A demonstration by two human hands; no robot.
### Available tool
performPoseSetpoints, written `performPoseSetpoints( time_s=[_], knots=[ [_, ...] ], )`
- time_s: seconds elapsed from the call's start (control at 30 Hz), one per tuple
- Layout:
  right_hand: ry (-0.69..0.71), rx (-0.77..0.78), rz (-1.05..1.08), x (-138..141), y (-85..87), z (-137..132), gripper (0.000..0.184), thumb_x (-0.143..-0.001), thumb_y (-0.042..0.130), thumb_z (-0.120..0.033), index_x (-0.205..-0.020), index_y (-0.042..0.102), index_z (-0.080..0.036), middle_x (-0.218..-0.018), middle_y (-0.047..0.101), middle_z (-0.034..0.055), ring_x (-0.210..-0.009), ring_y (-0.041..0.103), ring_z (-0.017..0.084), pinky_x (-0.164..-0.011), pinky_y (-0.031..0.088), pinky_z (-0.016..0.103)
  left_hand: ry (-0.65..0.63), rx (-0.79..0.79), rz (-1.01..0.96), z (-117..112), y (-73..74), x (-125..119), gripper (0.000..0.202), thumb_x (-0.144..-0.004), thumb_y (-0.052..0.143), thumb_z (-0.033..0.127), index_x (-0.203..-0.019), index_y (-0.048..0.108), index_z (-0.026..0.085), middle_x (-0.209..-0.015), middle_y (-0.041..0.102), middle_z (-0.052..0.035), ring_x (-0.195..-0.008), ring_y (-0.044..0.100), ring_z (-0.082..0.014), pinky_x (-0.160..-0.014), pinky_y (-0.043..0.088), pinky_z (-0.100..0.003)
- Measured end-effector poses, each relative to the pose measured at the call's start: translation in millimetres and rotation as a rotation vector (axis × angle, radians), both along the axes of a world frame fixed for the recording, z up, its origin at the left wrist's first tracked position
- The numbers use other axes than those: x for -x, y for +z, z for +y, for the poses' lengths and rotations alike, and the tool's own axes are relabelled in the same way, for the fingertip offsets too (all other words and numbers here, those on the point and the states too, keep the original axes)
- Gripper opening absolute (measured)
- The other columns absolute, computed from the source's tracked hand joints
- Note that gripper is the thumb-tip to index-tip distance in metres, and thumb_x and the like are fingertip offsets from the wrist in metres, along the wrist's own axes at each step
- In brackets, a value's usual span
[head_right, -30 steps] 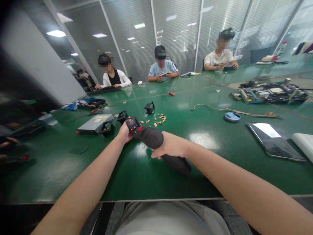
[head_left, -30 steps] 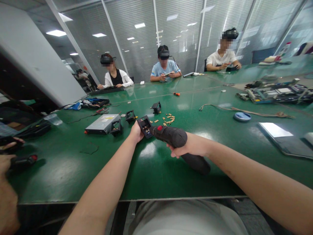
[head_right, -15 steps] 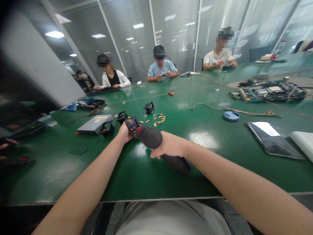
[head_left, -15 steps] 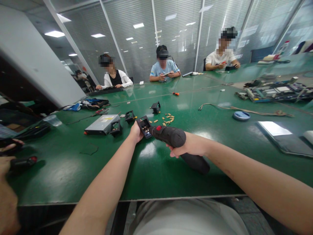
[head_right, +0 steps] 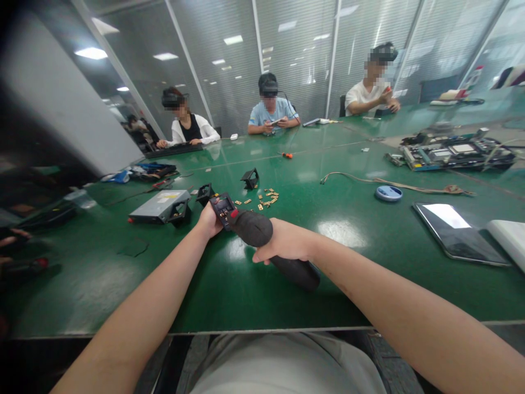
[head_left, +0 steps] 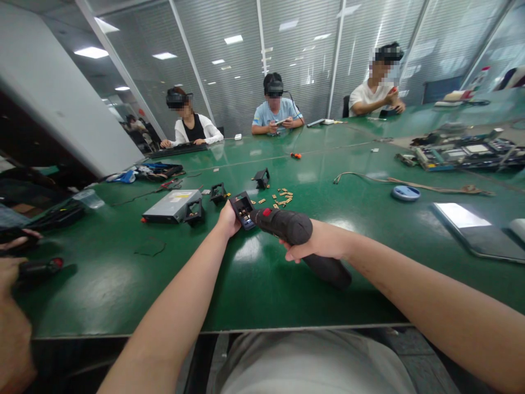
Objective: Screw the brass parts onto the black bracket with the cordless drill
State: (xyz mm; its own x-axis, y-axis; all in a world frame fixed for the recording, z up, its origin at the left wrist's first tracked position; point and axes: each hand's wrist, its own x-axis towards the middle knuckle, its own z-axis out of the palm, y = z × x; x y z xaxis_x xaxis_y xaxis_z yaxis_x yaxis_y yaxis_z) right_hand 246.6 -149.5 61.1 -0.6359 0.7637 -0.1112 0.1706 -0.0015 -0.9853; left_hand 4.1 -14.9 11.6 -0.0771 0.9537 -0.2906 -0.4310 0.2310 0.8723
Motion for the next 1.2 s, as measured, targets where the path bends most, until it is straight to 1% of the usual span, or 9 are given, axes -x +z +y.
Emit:
performPoseSetpoints(
  time_s=[0.17,0.4,0.57,0.73,0.9,1.03,1.1,1.17,1.2],
  knots=[
    [0.019,-0.011,-0.005,0.0,1.2,-0.2,0.03,-0.059,0.079,-0.02,-0.079,0.057,-0.018,-0.069,0.061,-0.0021,-0.064,0.06,0.016,-0.061,0.047,0.028,-0.007,-0.003,-0.01,2.1,-1.8,1.1,0.032,-0.094,0.046,0.041,-0.094,0.066,0.016,-0.07,0.07,-0.0072,-0.06,0.067,-0.0217,-0.066,0.056,-0.034],
    [0.014,0.016,0.001,-0.7,0.3,-0.2,0.028,-0.059,0.08,-0.019,-0.077,0.058,-0.017,-0.068,0.062,-0.0021,-0.062,0.058,0.015,-0.061,0.047,0.028,-0.013,-0.003,0.008,4.2,-4.3,3.4,0.033,-0.093,0.046,0.042,-0.091,0.066,0.016,-0.068,0.069,-0.0068,-0.057,0.066,-0.0211,-0.062,0.055,-0.032],
    [0.042,0.032,0.01,-1.6,-1.0,0.9,0.029,-0.061,0.082,-0.021,-0.076,0.058,-0.017,-0.068,0.063,-0.002,-0.062,0.059,0.015,-0.062,0.048,0.028,-0.007,0.02,-0.004,4.4,-4.0,3.9,0.033,-0.093,0.047,0.044,-0.096,0.067,0.017,-0.068,0.07,-0.007,-0.058,0.067,-0.0224,-0.063,0.056,-0.034],
    [0.065,0.078,0.015,-1.9,-0.1,2.7,0.031,-0.06,0.084,-0.024,-0.078,0.059,-0.016,-0.069,0.065,-0.0011,-0.06,0.06,0.014,-0.064,0.049,0.029,-0.007,0.007,0.001,3.6,-3.5,3.3,0.033,-0.093,0.047,0.042,-0.095,0.068,0.016,-0.069,0.07,-0.0075,-0.058,0.066,-0.0222,-0.065,0.056,-0.034],
    [0.083,0.137,0.025,-1.6,3.3,1.1,0.035,-0.059,0.085,-0.023,-0.083,0.061,-0.016,-0.07,0.065,-0.0011,-0.06,0.063,0.015,-0.061,0.049,0.028,-0.004,0.005,-0.001,3.0,-3.2,2.4,0.033,-0.093,0.046,0.041,-0.093,0.068,0.016,-0.068,0.069,-0.0065,-0.058,0.065,-0.0215,-0.064,0.055,-0.034],
    [0.145,0.229,-0.022,-2.7,4.6,0.9,0.027,-0.062,0.081,-0.028,-0.074,0.061,-0.014,-0.065,0.067,0.0028,-0.057,0.065,0.016,-0.059,0.051,0.028,-0.006,0.004,0.011,2.6,-2.8,3.0,0.033,-0.094,0.046,0.041,-0.091,0.067,0.016,-0.069,0.07,-0.0076,-0.058,0.066,-0.0214,-0.061,0.054,-0.032],
    [0.163,0.255,-0.016,-4.0,4.0,2.6,0.028,-0.063,0.08,-0.028,-0.078,0.062,-0.014,-0.061,0.067,0.0021,-0.056,0.066,0.017,-0.058,0.052,0.028,-0.011,0.0,0.011,2.6,-2.8,3.6,0.035,-0.094,0.044,0.041,-0.09,0.067,0.015,-0.07,0.07,-0.008,-0.058,0.066,-0.0217,-0.061,0.054,-0.032],
    [0.174,0.27,0.016,-5.3,2.2,5.3,0.033,-0.062,0.081,-0.026,-0.087,0.062,-0.015,-0.058,0.067,-0.0002,-0.057,0.068,0.018,-0.056,0.052,0.027,-0.019,0.001,0.01,2.8,-3.2,4.1,0.035,-0.094,0.044,0.042,-0.091,0.067,0.016,-0.07,0.07,-0.0081,-0.059,0.067,-0.0221,-0.061,0.055,-0.033],
    [0.185,0.274,0.032,-5.9,0.9,6.8,0.035,-0.062,0.081,-0.025,-0.088,0.061,-0.015,-0.057,0.067,-0.0008,-0.057,0.069,0.019,-0.055,0.052,0.027,-0.02,0.001,0.012,2.9,-3.4,4.4,0.035,-0.094,0.044,0.042,-0.091,0.067,0.016,-0.069,0.07,-0.0079,-0.059,0.067,-0.0223,-0.061,0.055,-0.033]
  ],
)
